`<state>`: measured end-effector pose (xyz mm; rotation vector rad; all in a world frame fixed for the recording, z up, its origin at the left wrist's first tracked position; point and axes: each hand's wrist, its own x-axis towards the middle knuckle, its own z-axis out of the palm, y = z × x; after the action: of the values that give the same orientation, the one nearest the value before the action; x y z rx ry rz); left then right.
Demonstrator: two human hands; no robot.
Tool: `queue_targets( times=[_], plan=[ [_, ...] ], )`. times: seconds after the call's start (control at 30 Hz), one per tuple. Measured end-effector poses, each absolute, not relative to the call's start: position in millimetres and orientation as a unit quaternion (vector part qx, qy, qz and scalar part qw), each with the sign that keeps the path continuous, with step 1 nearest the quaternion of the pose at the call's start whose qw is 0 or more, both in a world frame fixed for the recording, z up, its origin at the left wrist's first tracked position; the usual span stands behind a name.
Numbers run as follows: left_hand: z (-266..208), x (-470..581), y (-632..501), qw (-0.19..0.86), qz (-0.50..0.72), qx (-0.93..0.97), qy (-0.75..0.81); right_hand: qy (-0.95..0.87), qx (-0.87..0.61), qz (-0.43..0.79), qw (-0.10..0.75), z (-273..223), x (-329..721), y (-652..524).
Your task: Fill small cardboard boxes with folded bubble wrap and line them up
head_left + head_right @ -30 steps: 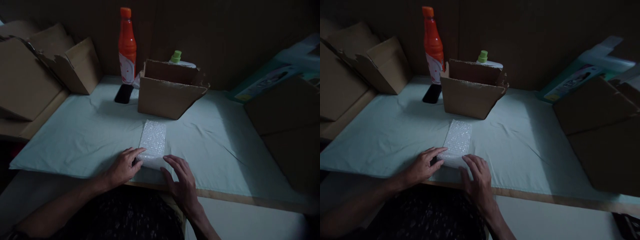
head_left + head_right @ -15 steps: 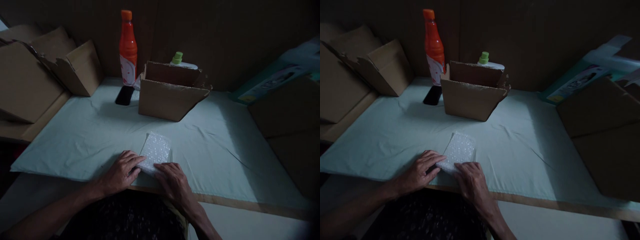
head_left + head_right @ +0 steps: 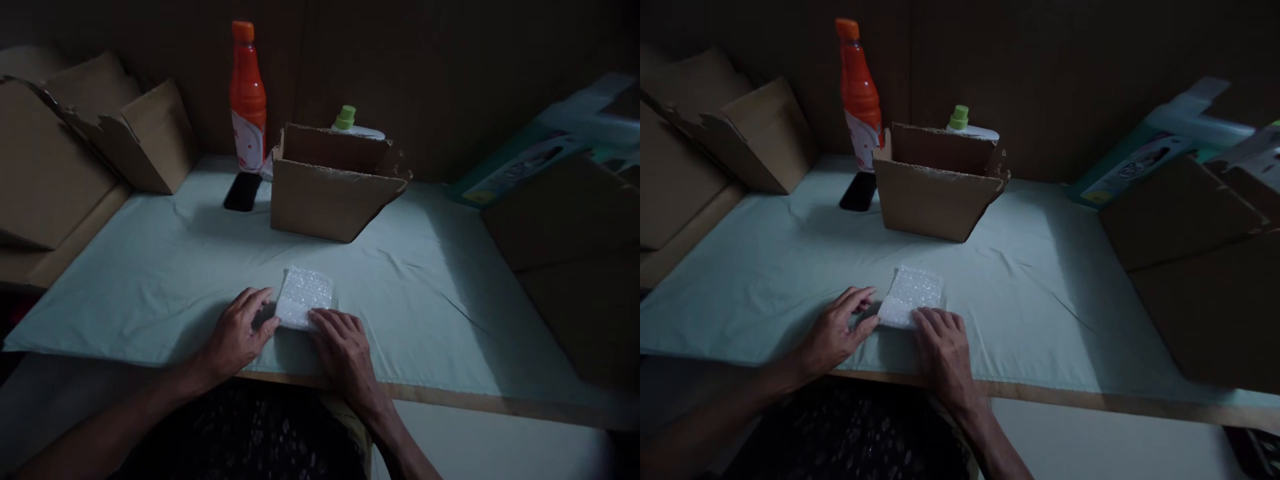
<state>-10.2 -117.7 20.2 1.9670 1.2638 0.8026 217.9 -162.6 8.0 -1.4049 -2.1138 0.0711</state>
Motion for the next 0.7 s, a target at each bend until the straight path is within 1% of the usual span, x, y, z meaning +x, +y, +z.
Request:
queue_targets(
  times=[0.07, 0.13, 0.2, 0.27, 0.33, 0.4, 0.5, 0.63, 0.7],
  plan=[
    [23.3, -13.7, -129.7, 0.474, 0.332, 0.649, 0.494, -0.76, -0.549, 0.061, 0.343, 5.0, 220.2, -160.9],
    [26.5, -10.2, -140.3, 0.604, 0.342, 0.545, 0.47, -0.719, -0.574, 0.126, 0.371, 5.5, 218.9, -164.6],
    [28.9, -0.3, -146.6, 0.691, 0.355, 0.475, 0.414, -0.675, -0.598, 0.218, 0.373, 9.1, 213.4, -171.9],
    [30.0, 11.8, -148.2, 0.741, 0.359, 0.429, 0.372, -0.643, -0.604, 0.302, 0.361, 13.9, 207.6, -179.8],
    [30.6, 21.2, -146.8, 0.758, 0.358, 0.4, 0.371, -0.646, -0.59, 0.329, 0.355, 18.9, 206.9, -185.0],
    [33.2, 25.8, -144.2, 0.741, 0.368, 0.399, 0.396, -0.666, -0.576, 0.285, 0.378, 25.2, 214.1, -185.6],
    [43.5, 27.3, -141.3, 0.692, 0.351, 0.481, 0.409, -0.683, -0.555, 0.22, 0.421, 40.4, 231.0, -179.5],
    [57.4, 33.5, -142.8, 0.613, 0.314, 0.608, 0.395, -0.716, -0.489, 0.256, 0.428, 60.0, 236.4, -169.8],
    [56.7, 38.5, -143.8, 0.614, 0.31, 0.611, 0.392, -0.706, -0.482, 0.252, 0.454, 62.1, 233.1, -167.0]
  ],
)
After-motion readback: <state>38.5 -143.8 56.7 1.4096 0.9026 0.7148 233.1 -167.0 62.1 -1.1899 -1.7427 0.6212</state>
